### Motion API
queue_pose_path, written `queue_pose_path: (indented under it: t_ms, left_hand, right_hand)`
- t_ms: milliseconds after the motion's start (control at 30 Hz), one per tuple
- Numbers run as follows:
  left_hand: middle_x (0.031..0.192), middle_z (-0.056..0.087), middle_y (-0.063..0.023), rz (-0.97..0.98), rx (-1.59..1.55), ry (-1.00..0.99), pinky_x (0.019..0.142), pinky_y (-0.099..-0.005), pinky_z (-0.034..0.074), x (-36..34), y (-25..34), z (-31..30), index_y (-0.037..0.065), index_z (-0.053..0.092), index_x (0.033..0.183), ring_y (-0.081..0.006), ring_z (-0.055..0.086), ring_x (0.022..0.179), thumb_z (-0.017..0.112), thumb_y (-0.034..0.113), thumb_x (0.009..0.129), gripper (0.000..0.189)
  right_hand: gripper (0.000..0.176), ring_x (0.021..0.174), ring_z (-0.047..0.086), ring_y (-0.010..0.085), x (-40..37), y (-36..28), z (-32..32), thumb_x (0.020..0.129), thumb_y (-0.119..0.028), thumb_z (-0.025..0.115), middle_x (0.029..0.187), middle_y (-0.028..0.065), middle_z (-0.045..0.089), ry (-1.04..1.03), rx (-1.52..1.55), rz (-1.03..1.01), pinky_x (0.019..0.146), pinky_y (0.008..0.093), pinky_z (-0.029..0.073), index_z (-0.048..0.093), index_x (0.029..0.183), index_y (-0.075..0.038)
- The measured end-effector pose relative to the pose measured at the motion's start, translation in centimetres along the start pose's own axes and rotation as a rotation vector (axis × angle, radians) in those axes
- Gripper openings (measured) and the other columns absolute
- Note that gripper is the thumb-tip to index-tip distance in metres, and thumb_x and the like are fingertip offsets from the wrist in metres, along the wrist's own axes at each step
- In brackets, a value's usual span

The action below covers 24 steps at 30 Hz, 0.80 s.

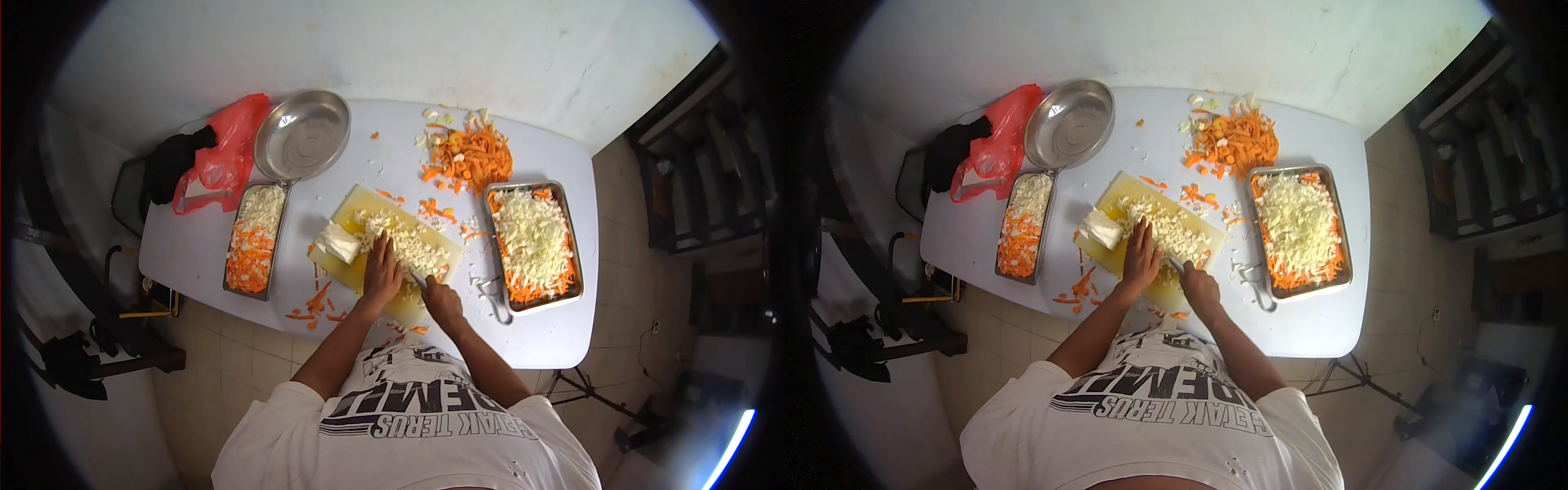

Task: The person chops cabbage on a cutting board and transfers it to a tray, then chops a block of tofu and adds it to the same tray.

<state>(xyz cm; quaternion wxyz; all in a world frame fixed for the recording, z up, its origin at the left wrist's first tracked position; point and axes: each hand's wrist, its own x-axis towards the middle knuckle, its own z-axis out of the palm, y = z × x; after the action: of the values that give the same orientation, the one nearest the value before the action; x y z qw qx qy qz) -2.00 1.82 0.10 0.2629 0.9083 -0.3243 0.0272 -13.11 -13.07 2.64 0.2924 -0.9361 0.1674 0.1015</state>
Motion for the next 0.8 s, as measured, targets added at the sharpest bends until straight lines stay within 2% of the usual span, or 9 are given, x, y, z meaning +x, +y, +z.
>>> queue_pose_path:
  t_ms: [300,400,500,667,800]
  left_hand:
    - [0.150,0.026,-0.0224,-0.031,0.050,-0.072,0.111,-0.0510,0.028,0.1,-1.0,1.0,-0.007,0.037,0.137,-0.0410,0.028,0.138,0.047,0.030,0.096,0.056]
    - [0.149,0.028,-0.0220,-0.056,0.007,-0.080,0.111,-0.0514,0.027,0.2,-1.0,1.3,-0.006,0.039,0.135,-0.0407,0.028,0.138,0.049,0.031,0.095,0.055]
    - [0.150,0.027,-0.0218,-0.048,0.086,-0.113,0.111,-0.0533,0.026,0.3,-1.2,1.2,-0.006,0.037,0.137,-0.0407,0.028,0.138,0.048,0.031,0.096,0.057]
    - [0.153,0.023,-0.0200,-0.054,0.069,-0.023,0.111,-0.0553,0.024,-0.4,0.0,0.8,-0.004,0.033,0.141,-0.0414,0.026,0.139,0.045,0.032,0.098,0.058]
    - [0.154,0.022,-0.0202,-0.070,0.078,-0.007,0.112,-0.0551,0.023,-0.5,0.2,1.2,-0.003,0.030,0.143,-0.0415,0.025,0.139,0.044,0.032,0.098,0.058]
  right_hand:
    - [0.024,0.073,0.065,0.0446,0.7,0.3,0.9,0.088,-0.023,0.058,0.077,0.0268,0.064,-0.060,0.070,0.017,0.065,0.0532,0.052,0.052,0.098,-0.003]
    - [0.024,0.074,0.065,0.0440,1.0,0.5,-0.3,0.088,-0.023,0.059,0.078,0.0262,0.065,-0.065,0.097,-0.039,0.066,0.0525,0.053,0.052,0.099,-0.003]
    - [0.025,0.074,0.065,0.0440,1.3,1.1,-0.2,0.088,-0.024,0.060,0.076,0.0255,0.064,-0.061,0.058,-0.071,0.066,0.0518,0.053,0.052,0.099,-0.003]
    - [0.025,0.071,0.065,0.0422,0.5,0.6,-1.8,0.088,-0.024,0.061,0.072,0.0233,0.064,-0.061,0.069,-0.107,0.065,0.0519,0.052,0.051,0.097,-0.003]
    - [0.026,0.075,0.066,0.0411,0.7,1.2,-1.6,0.091,-0.027,0.057,0.079,0.0227,0.066,-0.092,0.021,-0.107,0.066,0.0508,0.053,0.052,0.100,-0.003]
